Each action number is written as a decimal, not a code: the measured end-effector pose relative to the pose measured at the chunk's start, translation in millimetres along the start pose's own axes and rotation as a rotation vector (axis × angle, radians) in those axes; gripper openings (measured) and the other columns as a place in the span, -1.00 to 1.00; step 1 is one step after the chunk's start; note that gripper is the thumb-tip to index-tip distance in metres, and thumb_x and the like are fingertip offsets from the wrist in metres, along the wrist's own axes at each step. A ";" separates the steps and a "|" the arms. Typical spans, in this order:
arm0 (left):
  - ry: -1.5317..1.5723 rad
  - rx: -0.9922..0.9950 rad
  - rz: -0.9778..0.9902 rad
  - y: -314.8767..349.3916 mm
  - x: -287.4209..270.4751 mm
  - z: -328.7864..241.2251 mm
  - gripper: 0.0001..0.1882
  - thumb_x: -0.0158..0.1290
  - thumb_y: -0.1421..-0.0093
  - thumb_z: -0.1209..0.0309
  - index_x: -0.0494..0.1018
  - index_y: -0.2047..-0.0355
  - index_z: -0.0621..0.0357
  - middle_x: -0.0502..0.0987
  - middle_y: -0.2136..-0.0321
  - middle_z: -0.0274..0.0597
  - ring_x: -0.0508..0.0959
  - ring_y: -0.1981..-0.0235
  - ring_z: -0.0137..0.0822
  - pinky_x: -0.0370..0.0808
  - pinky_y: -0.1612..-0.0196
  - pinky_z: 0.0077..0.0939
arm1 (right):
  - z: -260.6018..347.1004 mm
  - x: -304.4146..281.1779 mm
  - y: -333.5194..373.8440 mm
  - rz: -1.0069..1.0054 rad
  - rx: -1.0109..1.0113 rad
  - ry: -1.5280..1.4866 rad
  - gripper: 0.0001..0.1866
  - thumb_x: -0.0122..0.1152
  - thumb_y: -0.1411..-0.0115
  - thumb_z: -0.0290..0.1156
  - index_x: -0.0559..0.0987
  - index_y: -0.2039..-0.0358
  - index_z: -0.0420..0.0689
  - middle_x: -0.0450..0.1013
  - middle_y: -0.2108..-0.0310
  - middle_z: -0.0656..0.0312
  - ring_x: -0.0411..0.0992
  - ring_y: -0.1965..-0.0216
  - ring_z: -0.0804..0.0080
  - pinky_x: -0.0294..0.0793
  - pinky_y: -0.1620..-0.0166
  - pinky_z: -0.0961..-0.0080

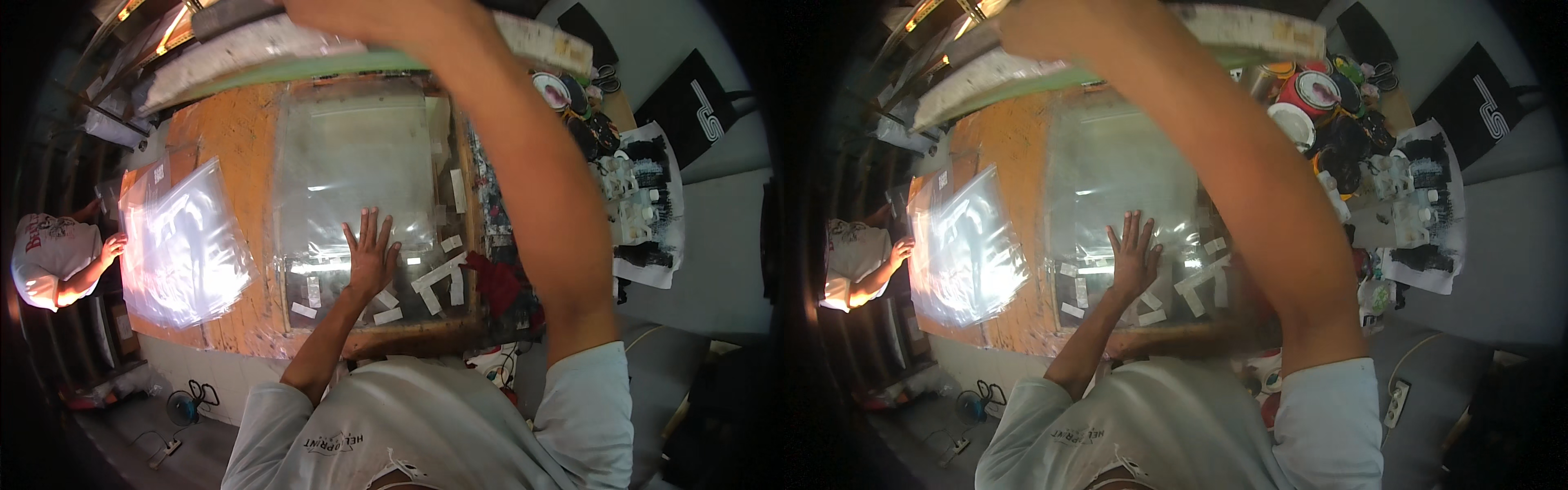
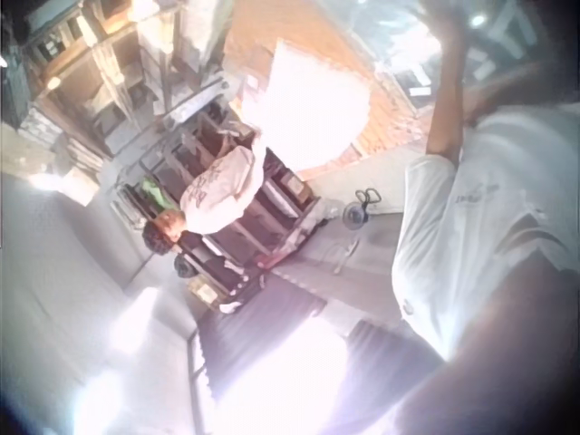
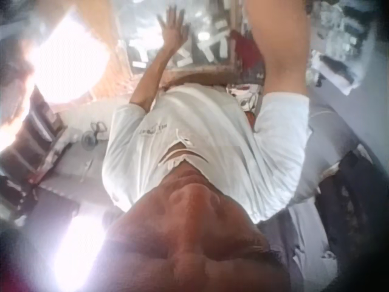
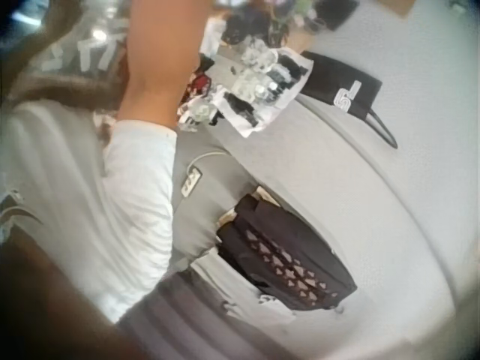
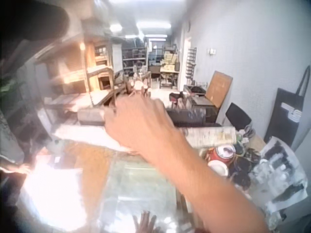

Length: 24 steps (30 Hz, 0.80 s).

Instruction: The person performs screen printing on plastic sheets, using a squeegee to spread ink through a screen onto the material and then setting the printed sheets aside.

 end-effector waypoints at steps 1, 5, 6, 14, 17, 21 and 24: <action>0.105 0.020 -0.114 1.4 -23.5 -6.1 -0.43 0.04 -0.40 0.29 0.28 -0.36 0.20 0.07 -0.47 0.18 -0.06 -0.54 0.12 -0.35 -0.44 0.47 | -0.6 3.4 6.7 0.026 -0.039 -0.070 -0.59 -0.10 -0.48 -0.27 0.62 0.26 -0.33 0.43 0.62 0.19 0.33 0.66 0.54 0.39 0.63 0.50; 0.668 -0.037 -0.338 34.8 -115.3 -16.2 -0.46 0.00 -0.42 0.40 0.25 -0.37 0.28 0.18 -0.43 0.15 0.14 -0.49 0.01 -0.13 -0.48 0.22 | 21.2 21.8 95.3 -0.355 -0.287 -0.021 -0.49 0.19 -0.31 0.00 0.65 -0.02 -0.17 0.49 0.29 0.02 0.46 0.21 0.15 0.31 0.12 0.15; 0.907 -0.092 -0.439 51.6 -135.4 -12.9 -0.45 -0.03 -0.44 0.42 0.21 -0.39 0.29 0.18 -0.43 0.13 0.18 -0.48 -0.02 -0.04 -0.49 0.16 | 21.8 39.9 120.3 -0.398 -0.298 -0.064 -0.54 0.22 -0.29 -0.07 0.64 -0.02 -0.15 0.44 0.36 0.06 0.41 0.29 0.15 0.24 0.19 0.15; 2.066 -1.143 -0.325 145.4 -20.3 43.8 -0.73 0.15 -0.37 0.10 0.49 0.12 -0.02 0.56 0.09 -0.26 0.52 -0.02 -0.16 0.45 -0.13 0.02 | -49.8 249.7 173.8 -0.030 -0.101 -0.220 -0.40 0.28 -0.09 -0.64 0.56 -0.18 0.01 0.40 0.33 0.20 0.39 0.20 0.18 0.21 0.02 0.17; 2.025 -1.205 -0.308 149.4 15.0 59.9 -0.77 0.12 -0.38 0.17 0.49 0.08 -0.03 0.55 0.11 -0.26 0.53 0.04 -0.17 0.44 -0.12 -0.03 | -85.4 278.7 112.1 -0.072 -0.110 -0.136 -0.38 0.20 -0.06 -0.73 0.57 -0.15 0.01 0.42 0.31 0.18 0.41 0.17 0.15 0.23 0.01 0.17; 2.000 -1.271 -0.326 158.9 23.4 62.5 -0.80 0.06 -0.40 0.26 0.47 0.04 -0.01 0.50 0.08 -0.27 0.49 0.00 -0.20 0.38 -0.17 -0.05 | -120.0 320.0 11.2 -0.191 -0.092 0.053 -0.33 0.15 -0.06 -0.78 0.55 -0.19 0.05 0.42 0.24 0.15 0.39 0.11 0.16 0.24 -0.02 0.16; 1.991 -1.253 -0.310 157.6 10.1 57.2 -0.77 0.07 -0.41 0.25 0.46 0.00 0.02 0.49 0.04 -0.27 0.47 -0.05 -0.21 0.41 -0.18 -0.06 | -121.8 343.6 -40.0 -0.204 -0.080 0.163 -0.43 0.14 -0.15 -0.64 0.52 -0.19 0.06 0.43 0.23 0.12 0.42 0.09 0.17 0.27 -0.05 0.13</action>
Point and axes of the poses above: each hand's wrist, its own y-axis away from the middle knuckle, its own x-axis out of the palm, z = x × y, the point moved 10 cm from there along -y, towards the middle knuckle
